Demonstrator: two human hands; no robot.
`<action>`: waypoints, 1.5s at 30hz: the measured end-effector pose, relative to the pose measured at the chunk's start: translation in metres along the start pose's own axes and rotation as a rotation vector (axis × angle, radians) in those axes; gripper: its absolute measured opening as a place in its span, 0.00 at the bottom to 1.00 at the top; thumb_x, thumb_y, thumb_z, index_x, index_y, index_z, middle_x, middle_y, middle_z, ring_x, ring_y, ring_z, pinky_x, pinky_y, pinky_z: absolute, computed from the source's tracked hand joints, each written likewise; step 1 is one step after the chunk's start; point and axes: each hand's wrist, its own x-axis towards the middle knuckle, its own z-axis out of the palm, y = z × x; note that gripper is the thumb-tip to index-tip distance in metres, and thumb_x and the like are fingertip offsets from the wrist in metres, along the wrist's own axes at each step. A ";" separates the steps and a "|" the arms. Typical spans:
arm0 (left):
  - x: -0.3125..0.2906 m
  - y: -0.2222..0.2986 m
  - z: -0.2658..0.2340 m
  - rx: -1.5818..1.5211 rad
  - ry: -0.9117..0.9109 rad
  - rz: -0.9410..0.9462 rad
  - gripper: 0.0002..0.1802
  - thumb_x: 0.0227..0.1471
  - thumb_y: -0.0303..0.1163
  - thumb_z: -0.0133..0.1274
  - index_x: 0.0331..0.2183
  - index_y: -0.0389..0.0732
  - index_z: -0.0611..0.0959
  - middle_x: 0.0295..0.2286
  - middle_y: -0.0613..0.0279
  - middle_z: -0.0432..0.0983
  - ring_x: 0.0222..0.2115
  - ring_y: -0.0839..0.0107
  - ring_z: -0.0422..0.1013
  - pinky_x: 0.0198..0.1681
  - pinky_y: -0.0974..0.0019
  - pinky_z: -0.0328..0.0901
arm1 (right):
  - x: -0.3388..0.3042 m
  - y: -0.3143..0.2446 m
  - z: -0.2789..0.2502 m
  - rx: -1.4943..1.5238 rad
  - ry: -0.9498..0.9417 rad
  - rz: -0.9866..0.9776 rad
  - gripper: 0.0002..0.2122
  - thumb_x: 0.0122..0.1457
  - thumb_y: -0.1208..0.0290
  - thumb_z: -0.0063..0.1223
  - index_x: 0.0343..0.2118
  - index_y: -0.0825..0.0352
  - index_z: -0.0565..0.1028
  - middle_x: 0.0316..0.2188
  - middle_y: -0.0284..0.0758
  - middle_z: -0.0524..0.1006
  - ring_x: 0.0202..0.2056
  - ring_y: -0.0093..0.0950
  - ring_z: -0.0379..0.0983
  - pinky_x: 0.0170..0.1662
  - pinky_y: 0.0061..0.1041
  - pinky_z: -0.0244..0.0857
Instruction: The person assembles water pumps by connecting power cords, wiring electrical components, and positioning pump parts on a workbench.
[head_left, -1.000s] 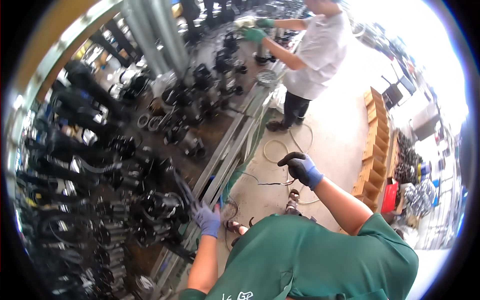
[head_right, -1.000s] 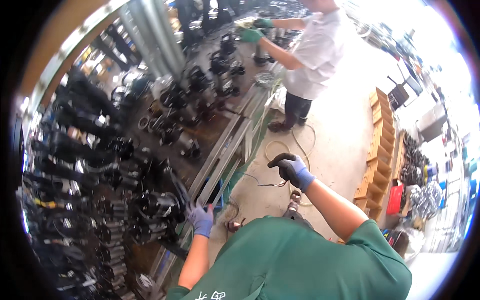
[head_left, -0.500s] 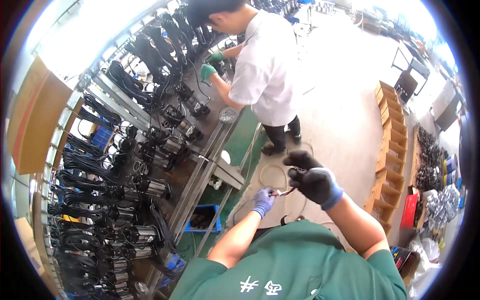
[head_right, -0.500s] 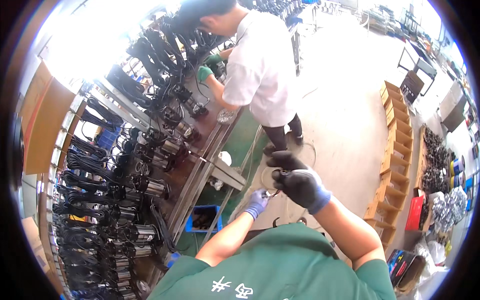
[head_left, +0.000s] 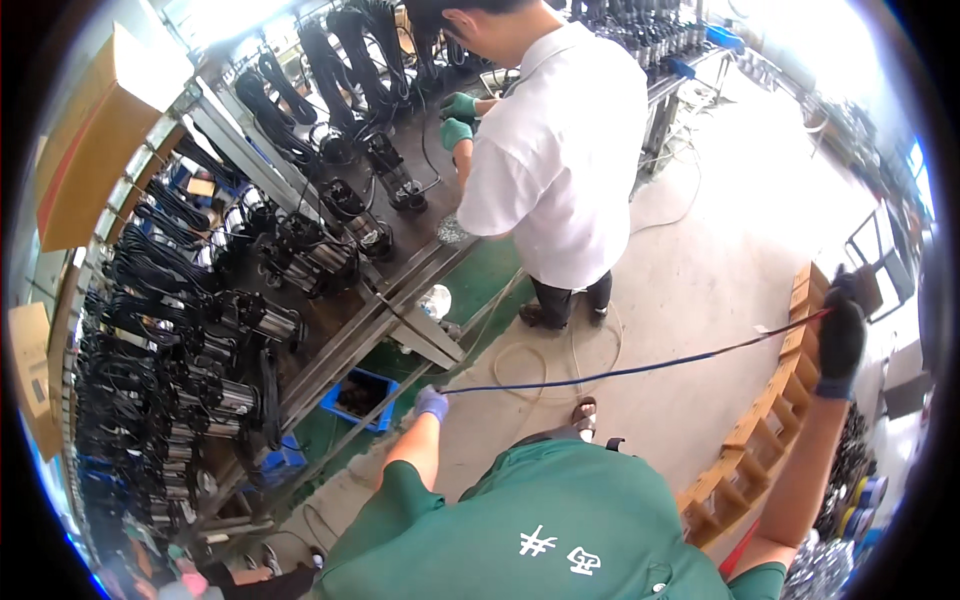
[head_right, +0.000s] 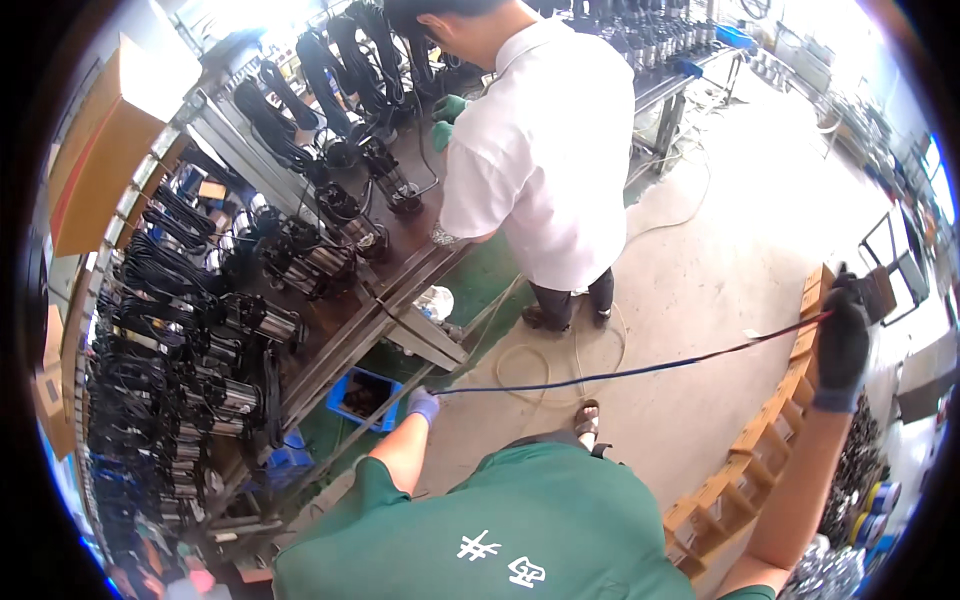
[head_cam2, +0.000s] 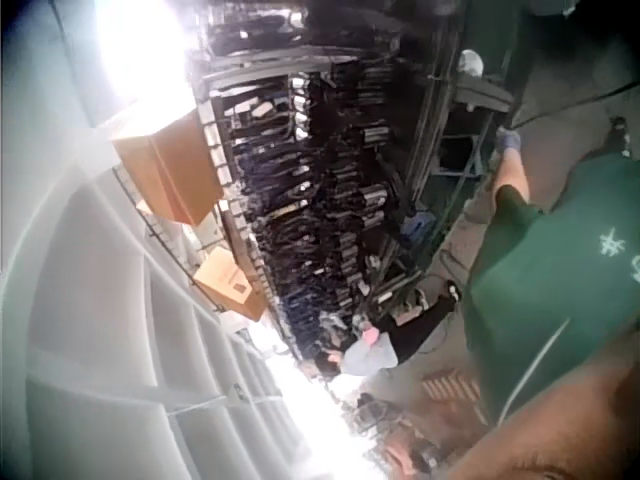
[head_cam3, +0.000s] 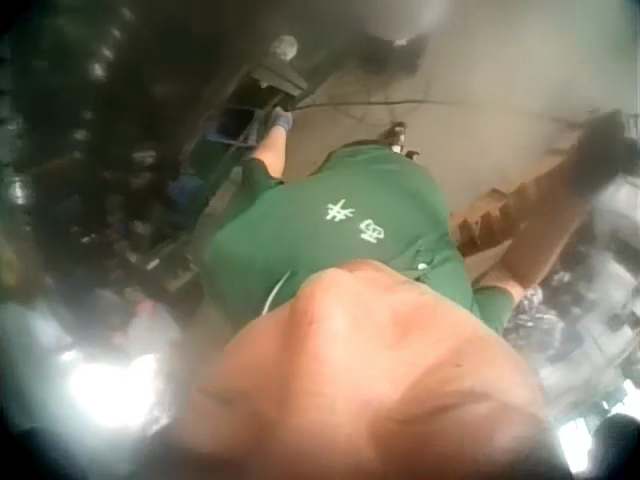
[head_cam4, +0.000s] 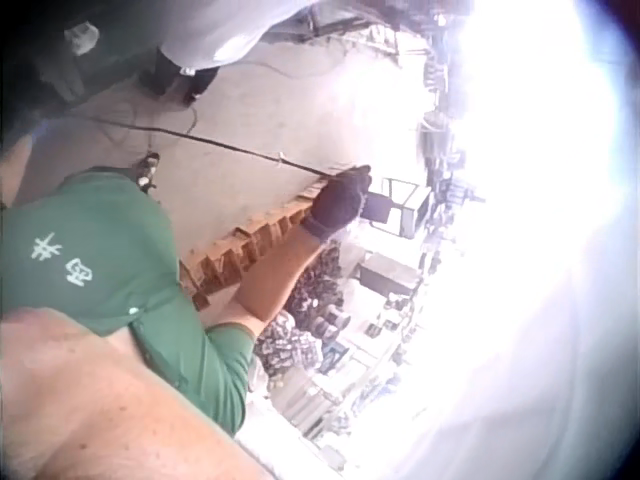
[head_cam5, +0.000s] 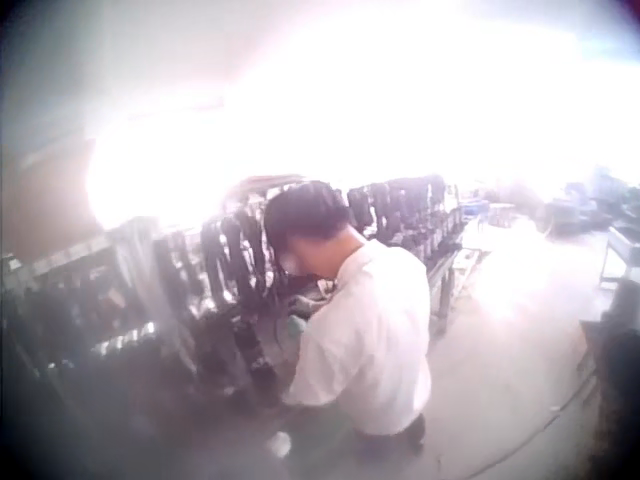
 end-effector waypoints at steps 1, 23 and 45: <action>-0.006 0.001 0.006 -0.004 0.037 -0.161 0.18 0.51 0.36 0.58 0.45 0.44 0.83 0.48 0.46 0.78 0.52 0.50 0.73 0.53 0.53 0.68 | 0.012 -0.048 -0.043 -0.182 0.016 -0.004 0.21 0.63 0.81 0.42 0.60 0.76 0.63 0.53 0.41 0.73 0.49 0.28 0.73 0.59 0.27 0.65; -0.195 0.561 0.153 -0.296 -0.266 0.555 0.18 0.44 0.44 0.61 0.36 0.44 0.86 0.33 0.49 0.83 0.38 0.51 0.78 0.44 0.51 0.70 | 0.297 -0.025 -0.358 -1.160 -0.007 0.633 0.20 0.68 0.70 0.47 0.62 0.66 0.68 0.40 0.25 0.75 0.23 0.10 0.58 0.27 0.12 0.55; -0.153 0.864 0.283 -0.247 -0.087 0.199 0.14 0.53 0.40 0.53 0.39 0.44 0.84 0.36 0.46 0.81 0.40 0.46 0.77 0.44 0.49 0.71 | 0.645 -0.141 -0.492 -0.971 -0.232 0.711 0.09 0.61 0.66 0.50 0.35 0.66 0.77 0.20 0.27 0.72 0.15 0.16 0.59 0.20 0.17 0.54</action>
